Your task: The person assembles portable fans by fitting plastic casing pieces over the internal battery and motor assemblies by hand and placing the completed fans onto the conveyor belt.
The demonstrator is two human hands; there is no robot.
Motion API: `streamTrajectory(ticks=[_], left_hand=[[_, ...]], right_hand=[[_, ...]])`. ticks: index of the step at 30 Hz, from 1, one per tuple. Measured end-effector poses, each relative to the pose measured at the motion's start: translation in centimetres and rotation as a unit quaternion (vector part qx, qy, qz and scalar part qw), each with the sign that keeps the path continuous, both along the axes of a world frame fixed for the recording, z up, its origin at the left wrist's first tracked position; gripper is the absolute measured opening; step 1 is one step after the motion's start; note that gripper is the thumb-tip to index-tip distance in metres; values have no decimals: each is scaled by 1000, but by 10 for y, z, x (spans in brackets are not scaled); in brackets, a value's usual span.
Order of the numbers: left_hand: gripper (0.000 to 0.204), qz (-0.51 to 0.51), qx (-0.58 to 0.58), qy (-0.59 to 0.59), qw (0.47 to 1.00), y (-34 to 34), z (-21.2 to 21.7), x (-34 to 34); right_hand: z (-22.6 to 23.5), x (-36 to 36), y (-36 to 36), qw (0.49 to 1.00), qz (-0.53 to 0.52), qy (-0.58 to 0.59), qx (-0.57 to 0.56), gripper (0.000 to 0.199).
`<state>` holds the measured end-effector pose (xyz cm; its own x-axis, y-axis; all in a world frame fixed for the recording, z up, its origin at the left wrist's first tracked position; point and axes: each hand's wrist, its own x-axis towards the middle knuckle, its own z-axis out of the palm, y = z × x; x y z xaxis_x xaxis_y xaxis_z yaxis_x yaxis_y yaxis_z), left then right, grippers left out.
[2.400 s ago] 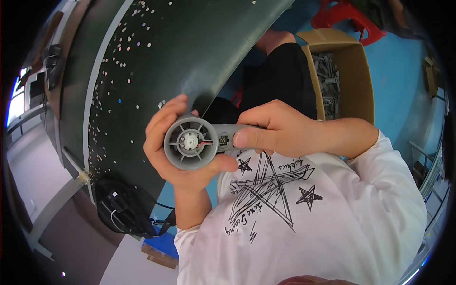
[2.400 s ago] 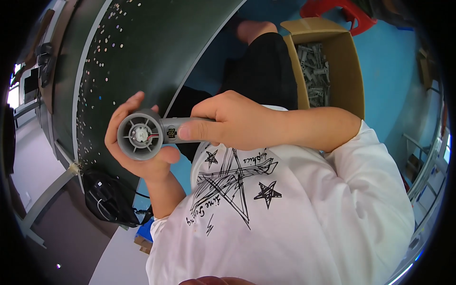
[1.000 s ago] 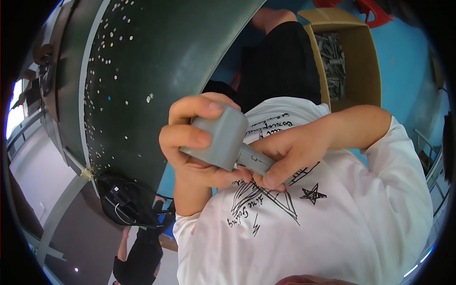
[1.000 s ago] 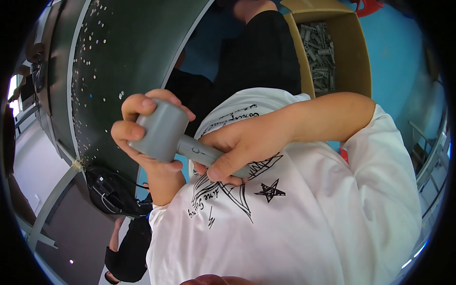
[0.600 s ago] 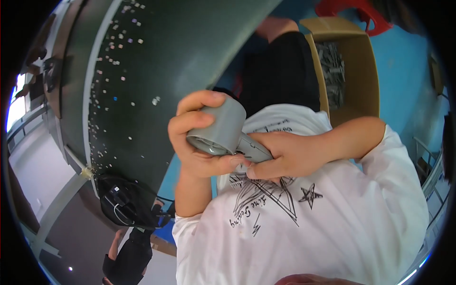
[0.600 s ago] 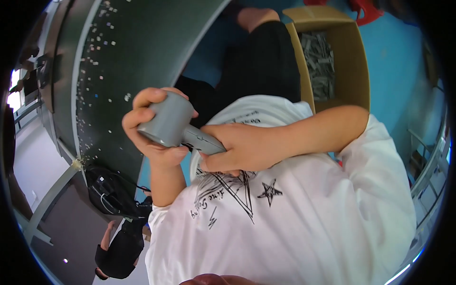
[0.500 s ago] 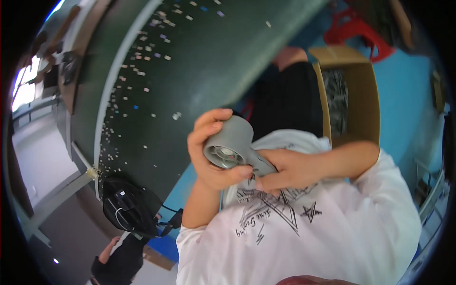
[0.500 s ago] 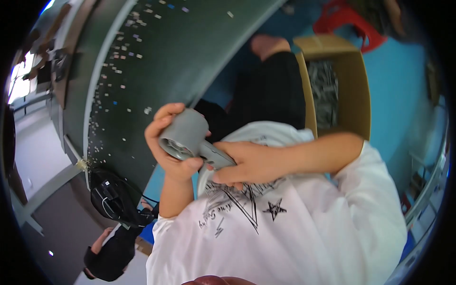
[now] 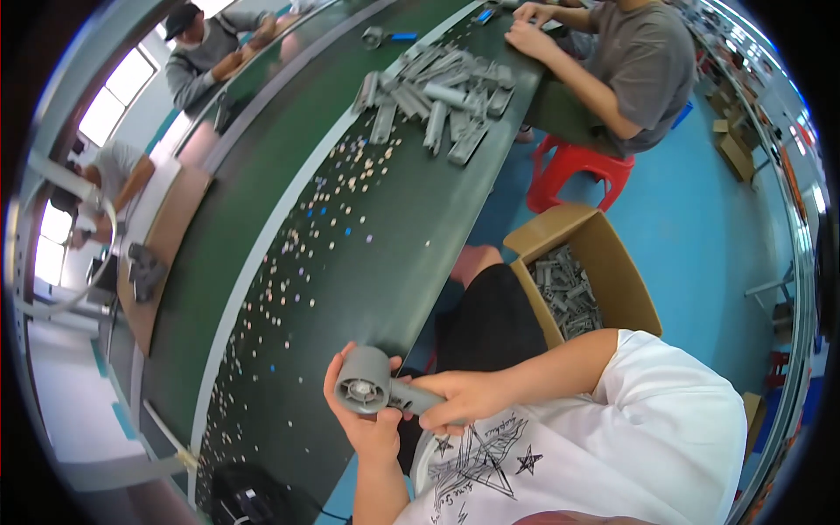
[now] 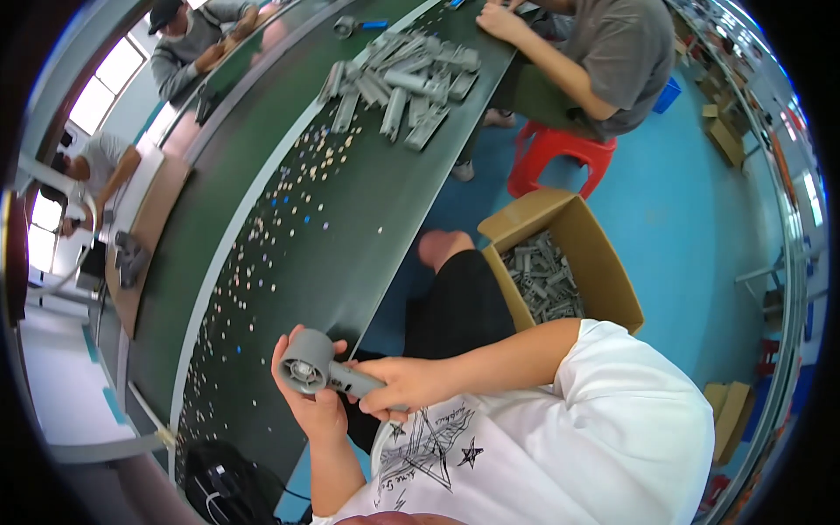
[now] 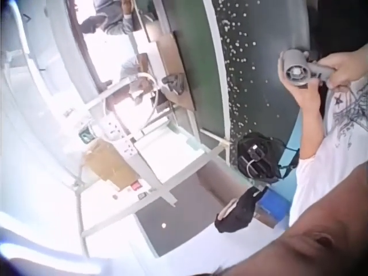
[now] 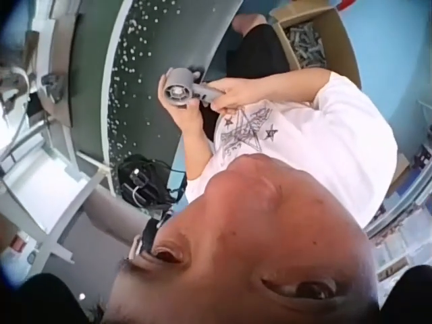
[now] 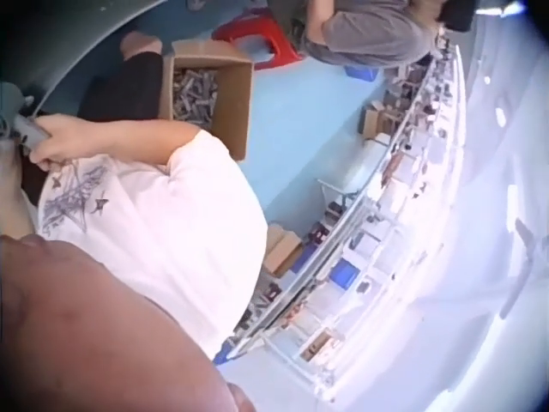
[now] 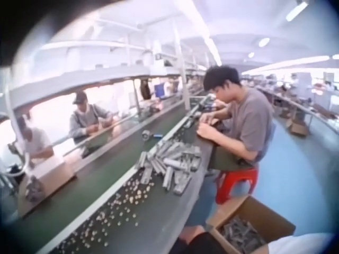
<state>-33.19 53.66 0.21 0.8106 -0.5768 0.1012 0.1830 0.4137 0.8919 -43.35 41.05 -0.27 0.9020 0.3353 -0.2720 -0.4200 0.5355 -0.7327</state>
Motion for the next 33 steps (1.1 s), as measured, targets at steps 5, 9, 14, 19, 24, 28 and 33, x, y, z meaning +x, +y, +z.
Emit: streamTrajectory(ticks=[5, 9, 14, 19, 24, 28, 33], left_hand=[[92, -49, 40, -11, 998, -2, 3, 13], [92, -4, 43, -26, 999, -18, 8, 15], [78, -95, 70, 86, 989, -28, -17, 6], [55, -149, 97, 115, 977, -45, -6, -3], [52, -141, 106, 108, 978, -44, -3, 1], [53, -146, 99, 85, 981, -36, -1, 6], [49, -140, 82, 59, 985, -28, 2, 5]], right_hand=[[1, -2, -9, 1000, -18, -25, 5, 28], [-3, -6, -24, 994, -47, -22, 93, 28], [2, -7, -38, 926, -172, -134, -310, 57], [17, -4, -42, 926, -167, -126, -314, 66], [0, 4, -39, 927, -177, -173, -281, 66], [4, 9, -35, 930, -153, -159, -293, 65], [4, 11, -28, 931, -148, -182, -280, 65]])
